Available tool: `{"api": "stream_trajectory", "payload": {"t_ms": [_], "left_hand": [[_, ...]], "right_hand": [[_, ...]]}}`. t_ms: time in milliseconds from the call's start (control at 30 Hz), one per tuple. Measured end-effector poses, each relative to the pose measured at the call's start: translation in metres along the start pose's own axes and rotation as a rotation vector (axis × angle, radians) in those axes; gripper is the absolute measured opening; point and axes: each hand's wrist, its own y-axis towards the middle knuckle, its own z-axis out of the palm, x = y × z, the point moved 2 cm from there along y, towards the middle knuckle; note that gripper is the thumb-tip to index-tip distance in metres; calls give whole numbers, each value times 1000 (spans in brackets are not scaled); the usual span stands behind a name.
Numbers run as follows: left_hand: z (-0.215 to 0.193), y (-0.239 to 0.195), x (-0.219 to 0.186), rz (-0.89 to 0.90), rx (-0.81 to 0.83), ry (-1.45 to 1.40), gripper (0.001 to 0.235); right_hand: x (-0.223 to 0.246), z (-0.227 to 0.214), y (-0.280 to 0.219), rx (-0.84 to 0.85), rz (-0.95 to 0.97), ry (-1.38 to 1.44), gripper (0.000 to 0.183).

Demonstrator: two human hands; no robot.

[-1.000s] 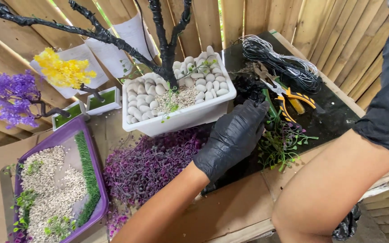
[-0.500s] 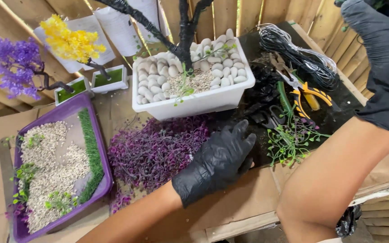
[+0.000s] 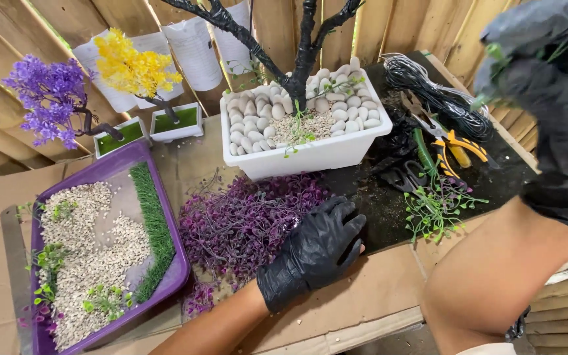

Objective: The person arranges small green artificial plants into a white rectangular pot containing white stones and a black tree trunk. They use their gloved hands to position the plants among the stones and around the base of the tree.

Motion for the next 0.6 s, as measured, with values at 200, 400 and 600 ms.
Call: {"api": "stream_trajectory", "payload": {"t_ms": [200,400,600], "left_hand": [[-34,12,-14,38,-108,-155,26],[-23,-8,-14,263,-441,-82,14],[36,-21,10,-3,-418,-22,38]], "right_hand": [[-15,80,17,5,49,40,17],[-90,121,-25,542,638,-637,11],[-148,139,-69,329,567,-479,45]]}}
